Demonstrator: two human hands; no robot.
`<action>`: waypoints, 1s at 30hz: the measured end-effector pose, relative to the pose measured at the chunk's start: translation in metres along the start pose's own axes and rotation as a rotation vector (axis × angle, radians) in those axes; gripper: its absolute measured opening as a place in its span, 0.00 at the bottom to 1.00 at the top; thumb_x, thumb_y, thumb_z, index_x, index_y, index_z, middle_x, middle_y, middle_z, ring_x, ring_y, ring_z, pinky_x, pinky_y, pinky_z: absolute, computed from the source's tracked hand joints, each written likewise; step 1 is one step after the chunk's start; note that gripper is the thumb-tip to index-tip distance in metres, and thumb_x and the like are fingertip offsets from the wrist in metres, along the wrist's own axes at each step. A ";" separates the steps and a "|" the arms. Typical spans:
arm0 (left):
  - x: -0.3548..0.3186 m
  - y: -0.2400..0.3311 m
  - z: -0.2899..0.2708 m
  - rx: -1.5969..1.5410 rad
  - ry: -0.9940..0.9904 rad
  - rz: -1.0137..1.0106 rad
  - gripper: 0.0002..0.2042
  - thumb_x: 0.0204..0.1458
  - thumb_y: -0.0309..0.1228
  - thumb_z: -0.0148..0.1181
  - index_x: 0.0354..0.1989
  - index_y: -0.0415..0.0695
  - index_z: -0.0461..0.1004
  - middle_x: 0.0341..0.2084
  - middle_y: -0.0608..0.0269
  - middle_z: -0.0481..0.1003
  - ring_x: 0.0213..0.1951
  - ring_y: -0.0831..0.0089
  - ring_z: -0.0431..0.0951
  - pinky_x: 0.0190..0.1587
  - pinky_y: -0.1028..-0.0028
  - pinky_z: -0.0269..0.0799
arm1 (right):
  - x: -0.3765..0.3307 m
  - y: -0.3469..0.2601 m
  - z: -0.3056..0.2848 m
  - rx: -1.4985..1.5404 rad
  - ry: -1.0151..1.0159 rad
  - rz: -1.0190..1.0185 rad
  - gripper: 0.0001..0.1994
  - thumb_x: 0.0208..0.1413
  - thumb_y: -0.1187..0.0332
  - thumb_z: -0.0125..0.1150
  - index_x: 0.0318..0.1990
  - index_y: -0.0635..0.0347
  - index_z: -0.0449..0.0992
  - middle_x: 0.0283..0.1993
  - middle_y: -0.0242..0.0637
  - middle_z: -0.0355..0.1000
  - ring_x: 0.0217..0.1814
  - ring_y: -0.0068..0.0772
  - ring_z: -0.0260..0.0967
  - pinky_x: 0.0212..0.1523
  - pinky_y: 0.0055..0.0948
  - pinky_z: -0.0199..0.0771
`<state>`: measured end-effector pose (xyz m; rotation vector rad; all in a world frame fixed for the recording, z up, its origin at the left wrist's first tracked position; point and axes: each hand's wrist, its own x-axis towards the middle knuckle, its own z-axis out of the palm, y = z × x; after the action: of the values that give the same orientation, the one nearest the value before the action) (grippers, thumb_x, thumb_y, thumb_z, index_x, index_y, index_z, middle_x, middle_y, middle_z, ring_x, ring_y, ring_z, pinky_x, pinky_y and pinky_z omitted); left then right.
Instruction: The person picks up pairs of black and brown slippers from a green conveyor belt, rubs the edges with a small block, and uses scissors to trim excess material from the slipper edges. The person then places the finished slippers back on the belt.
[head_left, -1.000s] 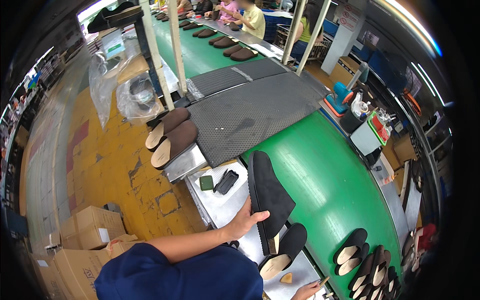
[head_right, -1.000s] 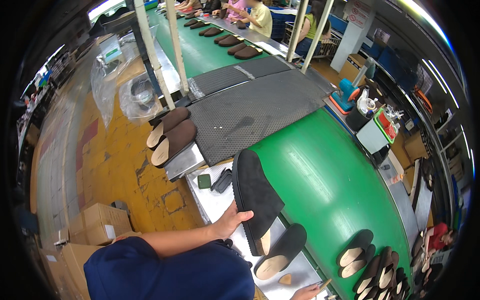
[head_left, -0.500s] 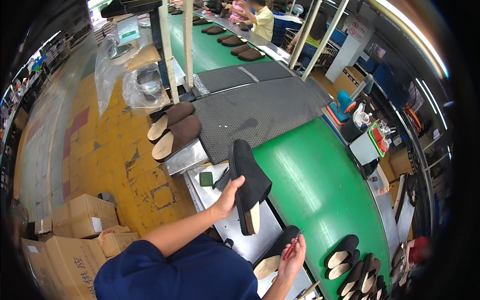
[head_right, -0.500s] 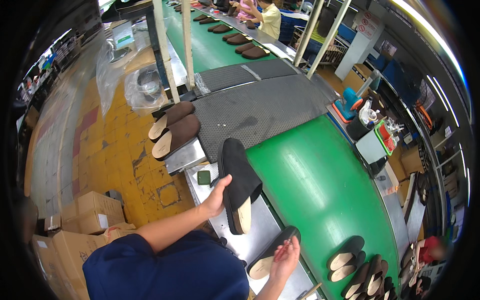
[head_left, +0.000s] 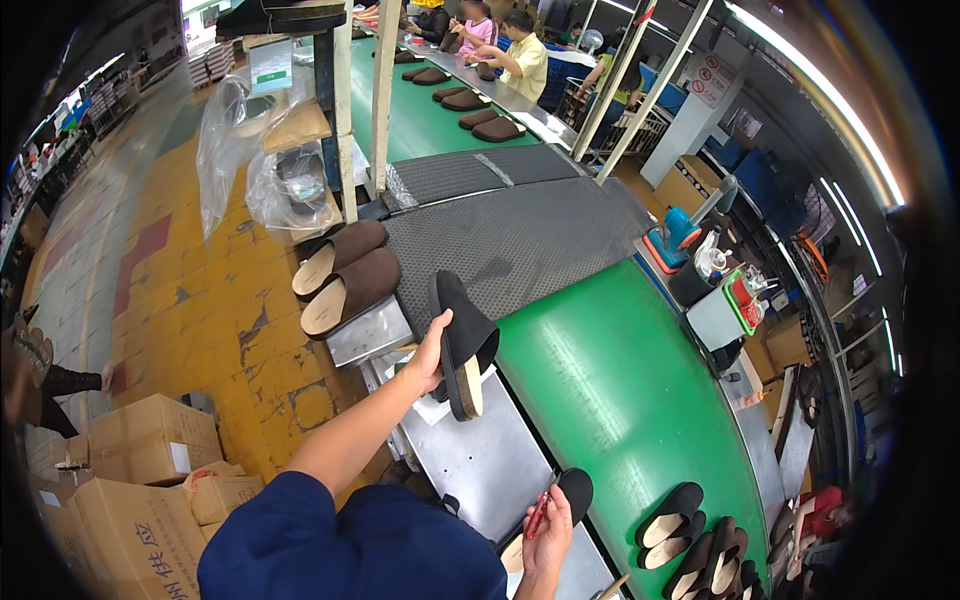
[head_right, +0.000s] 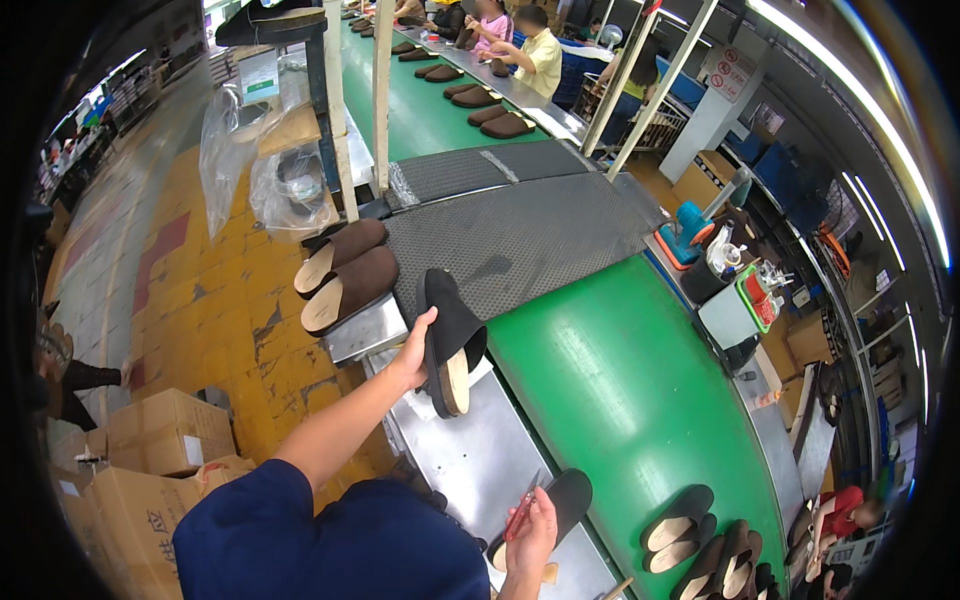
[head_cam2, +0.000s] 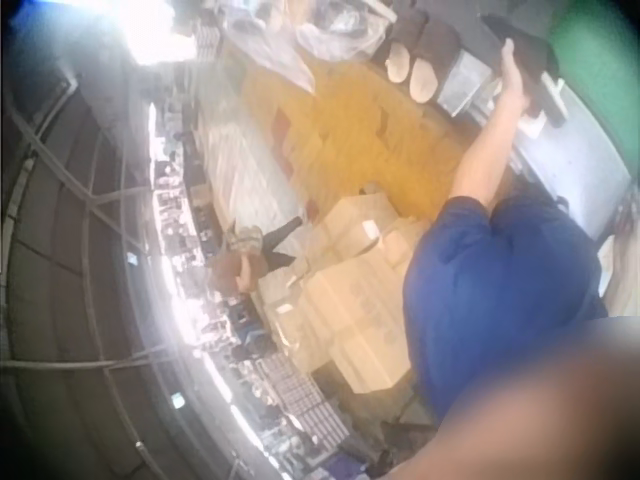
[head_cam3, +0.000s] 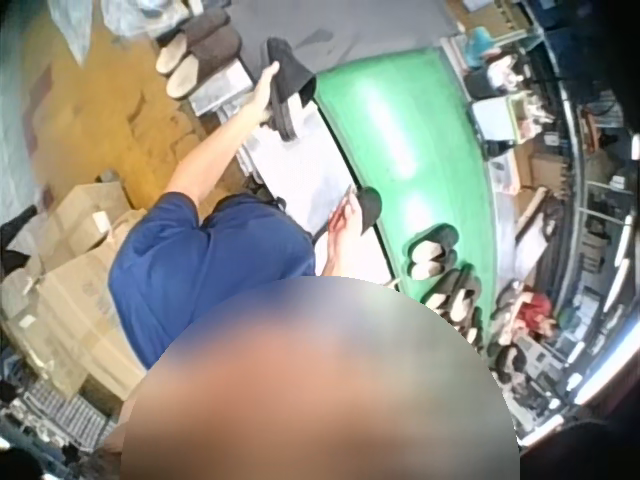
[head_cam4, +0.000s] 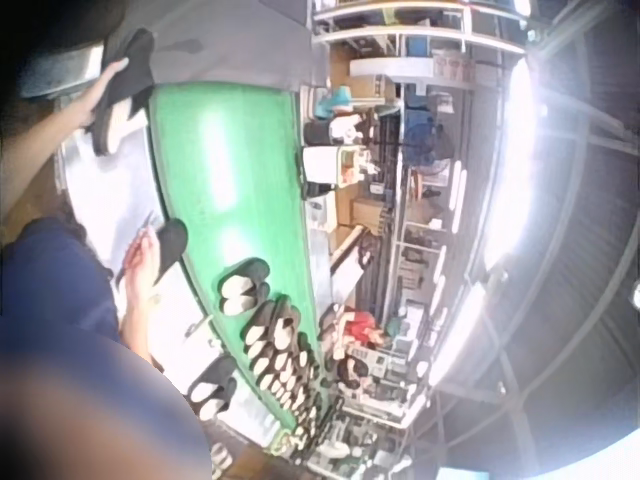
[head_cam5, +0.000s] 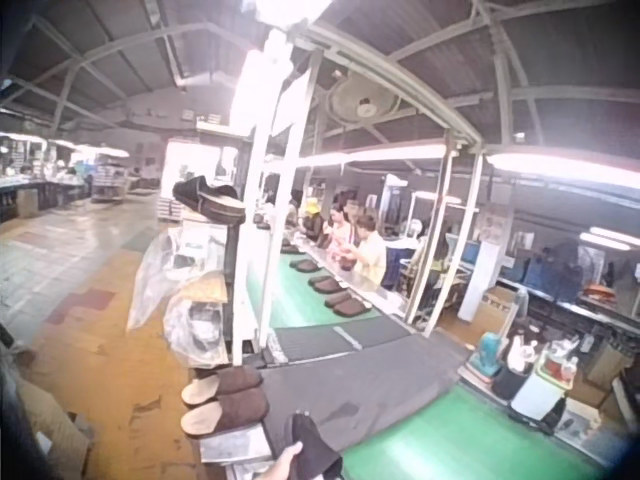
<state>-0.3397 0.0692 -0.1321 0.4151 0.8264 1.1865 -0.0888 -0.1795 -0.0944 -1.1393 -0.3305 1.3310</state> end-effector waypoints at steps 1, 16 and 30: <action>0.012 0.000 -0.005 0.024 0.029 -0.037 0.34 0.44 0.67 0.52 0.50 0.51 0.70 0.41 0.63 0.74 0.46 0.65 0.71 0.51 0.57 0.63 | 0.002 0.001 0.003 0.010 -0.008 0.002 0.15 0.62 0.70 0.50 0.55 0.61 0.68 0.40 0.37 0.74 0.34 0.27 0.74 0.30 0.23 0.78; -0.034 -0.023 0.003 -0.020 -0.182 0.072 0.30 0.55 0.49 0.54 0.61 0.41 0.62 0.52 0.61 0.70 0.56 0.70 0.68 0.60 0.68 0.61 | -0.006 -0.011 0.022 0.265 -0.183 -0.024 0.26 0.52 0.79 0.60 0.60 0.58 0.66 0.51 0.34 0.72 0.47 0.33 0.72 0.37 0.25 0.73; -0.126 -0.048 0.068 0.454 -0.675 0.174 0.53 0.38 0.27 0.73 0.70 0.40 0.40 0.64 0.55 0.54 0.66 0.66 0.56 0.66 0.67 0.53 | -0.016 -0.092 0.106 -0.548 -0.296 -0.938 0.19 0.48 0.85 0.60 0.50 0.68 0.74 0.43 0.46 0.75 0.41 0.32 0.76 0.43 0.26 0.76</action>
<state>-0.2756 -0.0559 -0.0771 1.2054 0.4595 0.9122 -0.1198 -0.1297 0.0346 -0.9990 -1.3275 0.5569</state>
